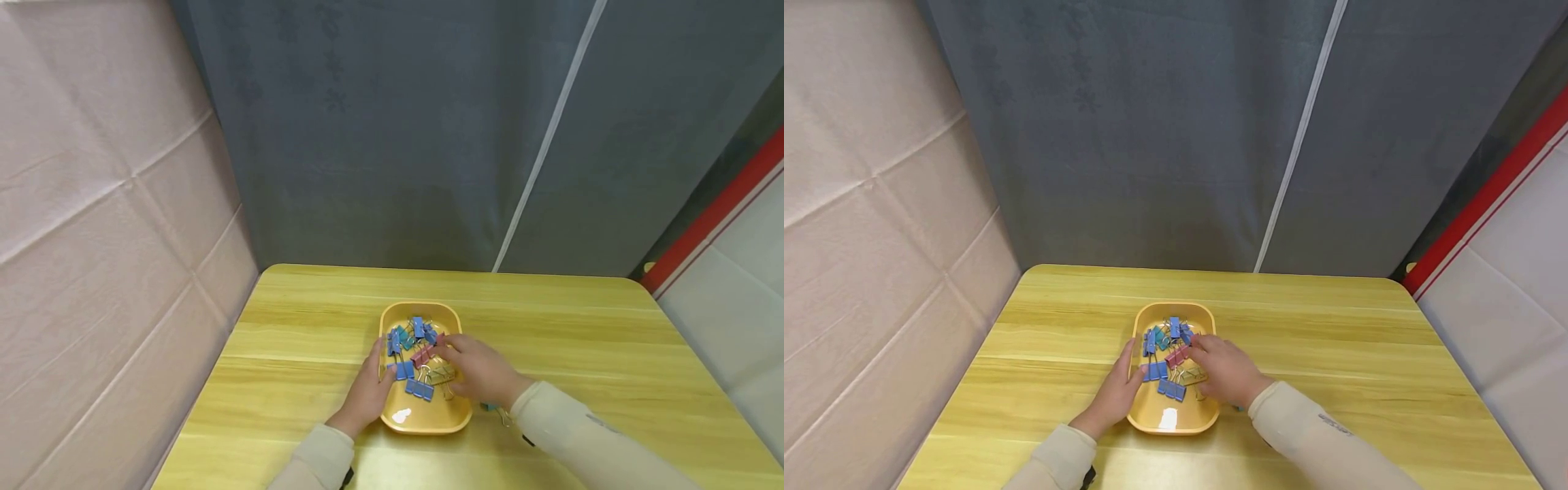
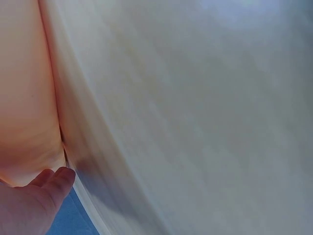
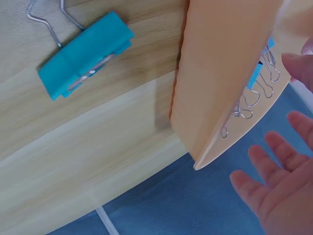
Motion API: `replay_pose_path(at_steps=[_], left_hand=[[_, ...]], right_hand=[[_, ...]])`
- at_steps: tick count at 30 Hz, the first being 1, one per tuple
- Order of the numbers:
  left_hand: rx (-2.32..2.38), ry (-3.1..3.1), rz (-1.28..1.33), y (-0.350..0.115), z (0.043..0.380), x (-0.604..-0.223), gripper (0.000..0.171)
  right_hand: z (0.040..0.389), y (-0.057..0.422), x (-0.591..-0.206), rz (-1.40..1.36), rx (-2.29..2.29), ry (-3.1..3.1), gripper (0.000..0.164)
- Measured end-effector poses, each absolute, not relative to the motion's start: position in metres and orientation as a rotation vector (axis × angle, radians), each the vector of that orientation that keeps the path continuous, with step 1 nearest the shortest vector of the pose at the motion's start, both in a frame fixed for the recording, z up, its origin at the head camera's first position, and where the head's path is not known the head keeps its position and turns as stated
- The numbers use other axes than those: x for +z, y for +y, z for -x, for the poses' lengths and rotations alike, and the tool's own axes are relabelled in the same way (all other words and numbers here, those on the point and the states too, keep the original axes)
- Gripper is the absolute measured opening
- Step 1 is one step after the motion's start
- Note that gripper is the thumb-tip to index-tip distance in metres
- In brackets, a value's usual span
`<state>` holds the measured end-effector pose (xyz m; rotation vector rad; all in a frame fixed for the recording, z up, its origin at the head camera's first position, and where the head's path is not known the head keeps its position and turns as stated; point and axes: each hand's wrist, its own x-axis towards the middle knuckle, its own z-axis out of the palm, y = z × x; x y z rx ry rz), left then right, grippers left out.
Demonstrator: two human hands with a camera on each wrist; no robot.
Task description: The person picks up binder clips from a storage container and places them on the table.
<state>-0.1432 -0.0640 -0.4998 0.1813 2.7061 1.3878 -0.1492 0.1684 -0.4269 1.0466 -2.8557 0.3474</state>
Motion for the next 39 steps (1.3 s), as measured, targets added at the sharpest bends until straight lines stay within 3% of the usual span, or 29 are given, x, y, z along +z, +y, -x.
replay_pose_path(at_steps=[16,39], left_hand=[[1.409,2.686,-0.194,-0.064,0.145,-0.498,0.063],[1.426,2.699,-0.231,-0.063,0.146,-0.505,0.062]], right_hand=[[0.158,0.146,-0.431,-1.360,0.223,-2.816,0.059],[0.164,0.126,-0.441,-1.517,-0.127,-2.816,0.055]])
